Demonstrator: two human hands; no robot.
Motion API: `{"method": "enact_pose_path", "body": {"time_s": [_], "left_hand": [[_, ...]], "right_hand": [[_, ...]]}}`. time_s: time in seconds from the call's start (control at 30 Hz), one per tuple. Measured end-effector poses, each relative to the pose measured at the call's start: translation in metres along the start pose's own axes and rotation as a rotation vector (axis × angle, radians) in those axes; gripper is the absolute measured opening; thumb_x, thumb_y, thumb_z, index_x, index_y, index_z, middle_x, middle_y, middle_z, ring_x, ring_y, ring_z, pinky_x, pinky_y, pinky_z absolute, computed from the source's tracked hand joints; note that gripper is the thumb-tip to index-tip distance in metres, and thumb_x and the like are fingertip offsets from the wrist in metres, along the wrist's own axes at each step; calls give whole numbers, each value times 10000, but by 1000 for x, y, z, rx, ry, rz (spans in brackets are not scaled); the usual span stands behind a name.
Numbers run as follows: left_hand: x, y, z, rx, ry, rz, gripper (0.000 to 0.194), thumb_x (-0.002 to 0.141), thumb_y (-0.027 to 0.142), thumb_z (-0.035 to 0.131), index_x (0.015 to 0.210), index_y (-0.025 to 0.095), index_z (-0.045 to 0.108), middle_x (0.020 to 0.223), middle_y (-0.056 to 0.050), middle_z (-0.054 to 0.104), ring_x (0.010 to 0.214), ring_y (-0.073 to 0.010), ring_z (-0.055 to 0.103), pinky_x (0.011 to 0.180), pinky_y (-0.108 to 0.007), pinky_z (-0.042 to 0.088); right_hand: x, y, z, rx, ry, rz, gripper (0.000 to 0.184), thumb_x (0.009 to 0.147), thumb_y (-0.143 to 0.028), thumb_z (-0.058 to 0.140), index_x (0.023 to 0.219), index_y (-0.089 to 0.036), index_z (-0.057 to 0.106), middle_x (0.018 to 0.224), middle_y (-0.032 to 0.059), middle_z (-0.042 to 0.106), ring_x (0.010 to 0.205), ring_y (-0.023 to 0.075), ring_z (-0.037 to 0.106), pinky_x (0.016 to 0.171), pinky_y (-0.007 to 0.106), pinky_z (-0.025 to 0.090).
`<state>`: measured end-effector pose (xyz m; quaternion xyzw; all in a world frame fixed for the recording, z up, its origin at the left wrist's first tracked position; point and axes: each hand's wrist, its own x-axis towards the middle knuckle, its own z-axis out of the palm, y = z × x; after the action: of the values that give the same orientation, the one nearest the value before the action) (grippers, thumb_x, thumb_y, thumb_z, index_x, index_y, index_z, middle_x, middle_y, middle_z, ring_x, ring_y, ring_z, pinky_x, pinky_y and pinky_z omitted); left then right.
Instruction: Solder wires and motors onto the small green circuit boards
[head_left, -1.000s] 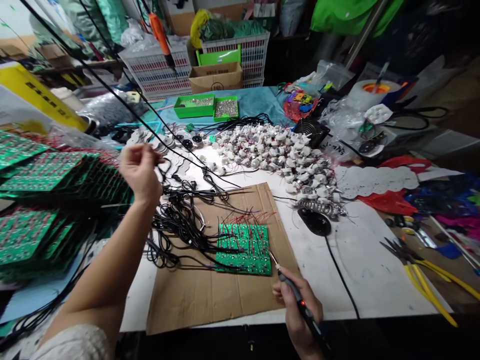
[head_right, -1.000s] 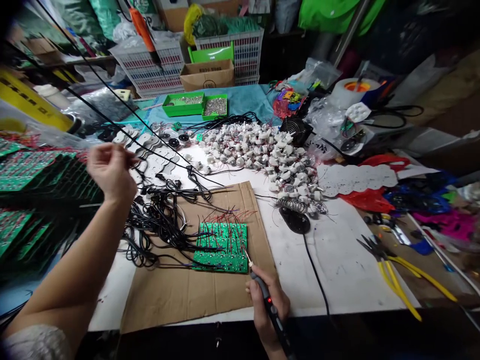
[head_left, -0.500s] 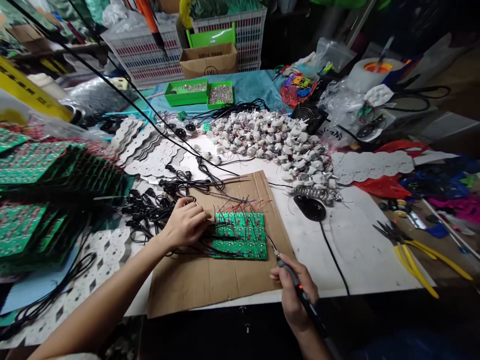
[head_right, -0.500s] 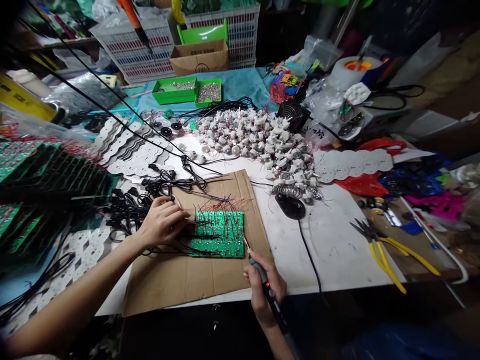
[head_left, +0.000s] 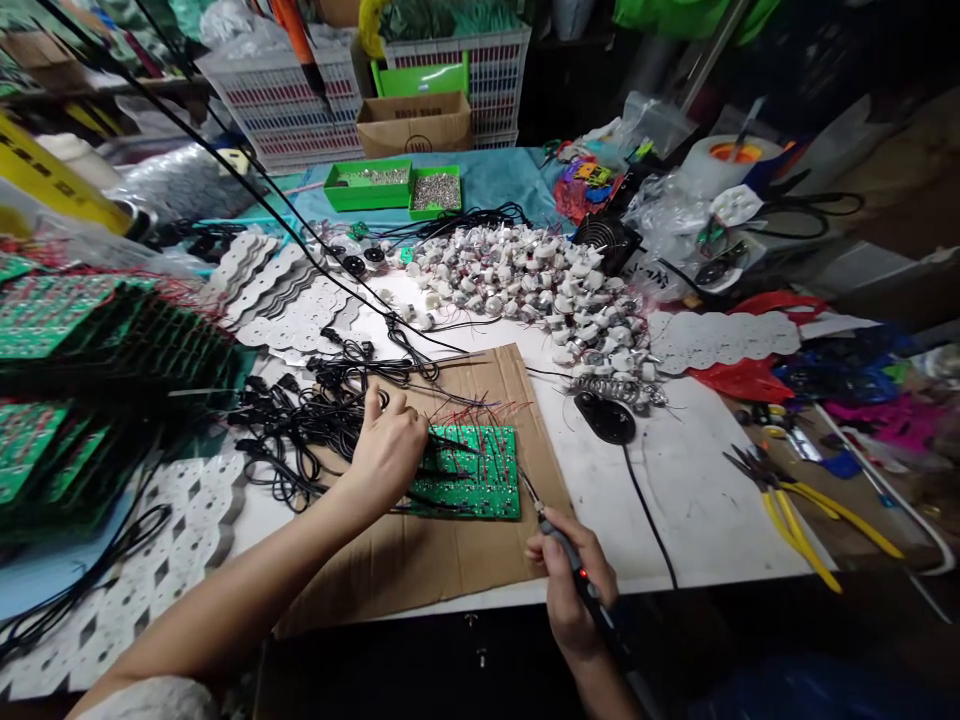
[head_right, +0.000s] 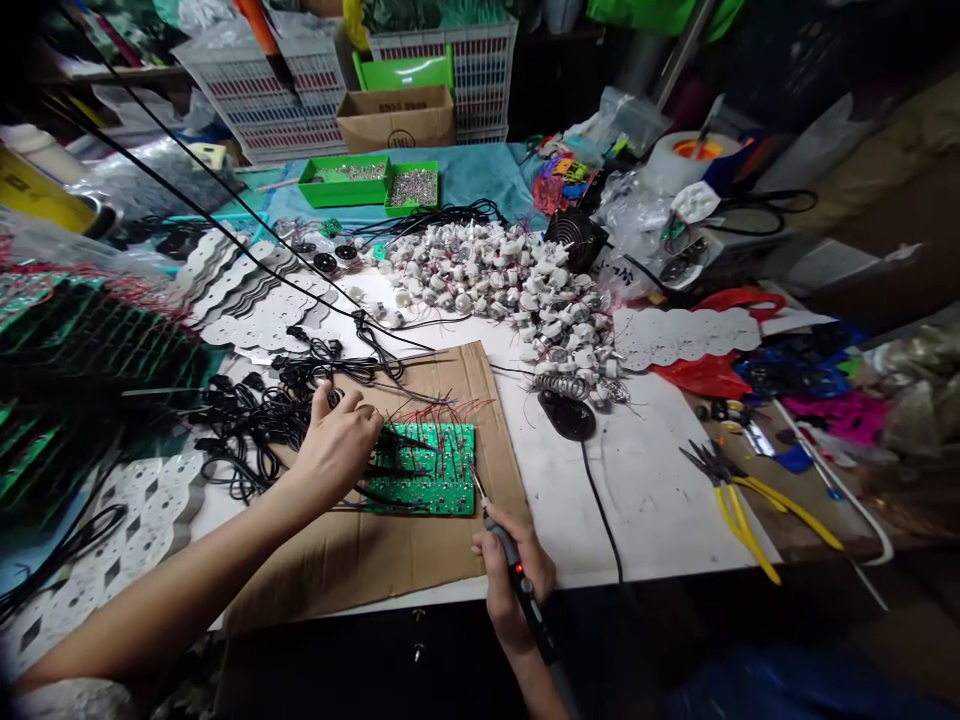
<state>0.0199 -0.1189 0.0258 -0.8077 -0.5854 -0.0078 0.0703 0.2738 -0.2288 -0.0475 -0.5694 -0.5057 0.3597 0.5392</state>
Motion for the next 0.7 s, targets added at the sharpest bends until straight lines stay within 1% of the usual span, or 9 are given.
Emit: {"method": "enact_pose_path", "body": {"time_s": [0.03, 0.1, 0.17, 0.2, 0.33, 0.47, 0.57, 0.63, 0.7], "left_hand": [[1, 2, 1, -18, 6, 32, 232, 855, 10, 528, 736, 182, 628, 763, -103, 673, 935, -305, 597, 1051, -596, 344], [5, 6, 4, -73, 1, 126, 212, 889, 31, 531, 792, 183, 642, 801, -75, 675, 870, -258, 596, 1027, -535, 378], [10, 12, 7, -117, -6, 197, 185, 922, 67, 545, 825, 182, 652, 802, -56, 670, 801, -226, 584, 947, -464, 415], [12, 14, 10, -133, -2, 207, 171, 936, 88, 556, 834, 181, 657, 811, -55, 672, 788, -221, 581, 899, -439, 422], [19, 22, 22, -233, 8, 209, 121, 962, 164, 602, 877, 187, 685, 922, -78, 684, 849, -238, 584, 766, -390, 405], [22, 21, 32, -355, -22, 212, 106, 971, 153, 585, 906, 179, 665, 930, -81, 660, 883, -242, 575, 758, -369, 421], [18, 19, 35, -512, -32, 214, 135, 1011, 162, 514, 919, 176, 612, 918, -67, 633, 851, -212, 573, 751, -333, 455], [13, 17, 35, -633, -20, 203, 144, 1029, 148, 468, 983, 181, 600, 931, -56, 626, 852, -192, 587, 748, -304, 475], [8, 16, 35, -696, 2, 187, 157, 1031, 135, 456, 1053, 187, 603, 941, -50, 626, 855, -182, 606, 745, -287, 485]], "right_hand": [[0, 0, 0, 6, -3, 1, 276, 1002, -409, 624, 1128, -207, 761, 738, 16, 747, 592, 173, 724, 573, 251, 632], [-1, 2, 0, 11, -2, 1, 265, 1004, -401, 628, 1137, -215, 761, 749, 13, 748, 598, 166, 724, 583, 245, 634], [-1, 3, 0, 13, 4, -2, 261, 1005, -400, 630, 1144, -220, 758, 752, 9, 747, 607, 164, 725, 591, 243, 636], [-2, 3, 0, 14, 6, -1, 263, 1006, -401, 628, 1147, -220, 756, 752, 9, 746, 611, 165, 725, 588, 243, 636], [-2, 2, 0, -6, 4, 10, 276, 1005, -413, 626, 1131, -204, 755, 735, 12, 739, 586, 170, 717, 564, 250, 636], [0, -1, -1, -38, -12, 6, 274, 1008, -409, 620, 1124, -201, 755, 754, 25, 747, 595, 180, 729, 572, 264, 642], [0, -2, -1, -64, -11, -12, 257, 1005, -398, 622, 1126, -214, 755, 763, 22, 754, 609, 184, 738, 570, 263, 642], [0, -3, -1, -76, -14, -16, 252, 1005, -391, 622, 1131, -217, 754, 768, 23, 756, 616, 187, 742, 558, 260, 639], [1, -5, -1, -73, -20, -22, 249, 1007, -386, 621, 1135, -219, 754, 773, 24, 757, 612, 183, 740, 556, 255, 638]]}}
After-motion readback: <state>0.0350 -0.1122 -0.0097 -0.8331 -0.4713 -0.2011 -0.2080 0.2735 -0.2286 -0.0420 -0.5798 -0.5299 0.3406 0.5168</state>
